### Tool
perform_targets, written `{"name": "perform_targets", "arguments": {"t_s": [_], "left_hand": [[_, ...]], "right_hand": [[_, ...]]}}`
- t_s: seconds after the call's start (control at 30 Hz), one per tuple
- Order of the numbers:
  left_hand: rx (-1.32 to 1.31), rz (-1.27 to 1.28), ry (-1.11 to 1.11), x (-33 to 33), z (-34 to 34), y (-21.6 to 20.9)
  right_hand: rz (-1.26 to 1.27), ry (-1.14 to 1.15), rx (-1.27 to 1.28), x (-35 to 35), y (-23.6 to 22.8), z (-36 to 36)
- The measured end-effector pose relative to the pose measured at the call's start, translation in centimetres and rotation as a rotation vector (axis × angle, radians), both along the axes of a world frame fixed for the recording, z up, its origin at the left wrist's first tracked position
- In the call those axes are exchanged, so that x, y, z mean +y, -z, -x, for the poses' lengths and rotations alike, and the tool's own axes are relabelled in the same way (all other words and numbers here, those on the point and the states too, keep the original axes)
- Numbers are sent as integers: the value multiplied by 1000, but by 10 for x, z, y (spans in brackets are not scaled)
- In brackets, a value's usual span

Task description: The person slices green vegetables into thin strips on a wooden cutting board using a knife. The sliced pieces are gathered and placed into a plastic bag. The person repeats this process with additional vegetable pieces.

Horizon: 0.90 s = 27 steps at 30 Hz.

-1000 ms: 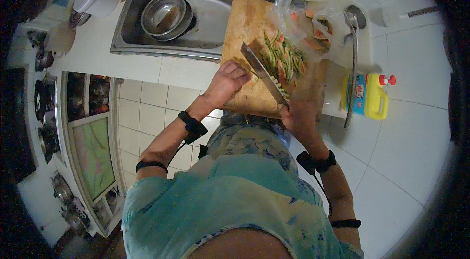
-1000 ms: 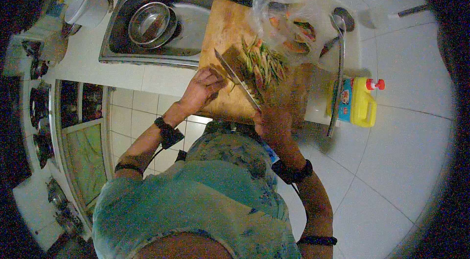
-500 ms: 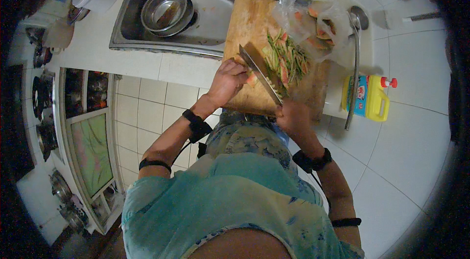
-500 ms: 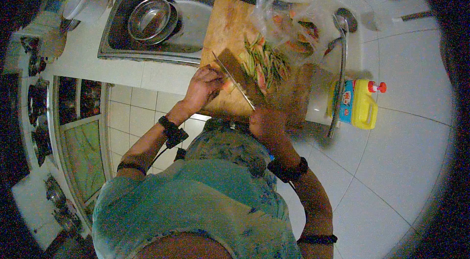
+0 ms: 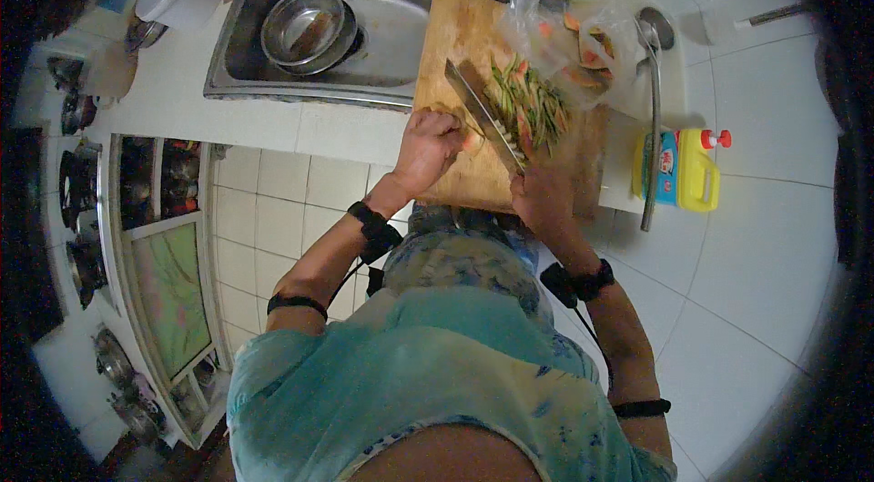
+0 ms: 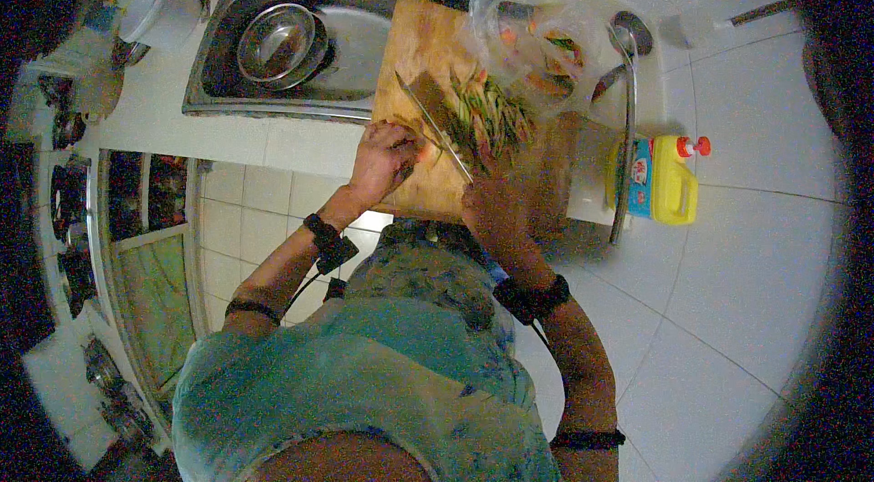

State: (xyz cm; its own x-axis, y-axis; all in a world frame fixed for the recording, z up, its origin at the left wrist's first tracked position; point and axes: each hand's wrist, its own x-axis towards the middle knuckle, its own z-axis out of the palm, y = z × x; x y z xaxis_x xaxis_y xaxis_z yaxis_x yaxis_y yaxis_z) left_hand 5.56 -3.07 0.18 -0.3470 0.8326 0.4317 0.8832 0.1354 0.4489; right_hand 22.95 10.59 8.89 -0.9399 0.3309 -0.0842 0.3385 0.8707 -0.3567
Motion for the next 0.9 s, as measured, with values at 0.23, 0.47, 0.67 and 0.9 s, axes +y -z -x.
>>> {"name": "perform_targets", "arguments": {"t_s": [0.23,0.47,0.67,0.9], "left_hand": [[-17,36,-40,1,-3,1],[-11,-28,-44,3,-4,0],[22,-17,-27,0,-2,0],[7,-20,-54,1,-7,-2]], "right_hand": [[-11,93,-146,-7,-4,-20],[-85,141,-181,-7,39,-7],[-117,56,6,-10,4,-7],[-56,140,80,-13,19,-23]]}}
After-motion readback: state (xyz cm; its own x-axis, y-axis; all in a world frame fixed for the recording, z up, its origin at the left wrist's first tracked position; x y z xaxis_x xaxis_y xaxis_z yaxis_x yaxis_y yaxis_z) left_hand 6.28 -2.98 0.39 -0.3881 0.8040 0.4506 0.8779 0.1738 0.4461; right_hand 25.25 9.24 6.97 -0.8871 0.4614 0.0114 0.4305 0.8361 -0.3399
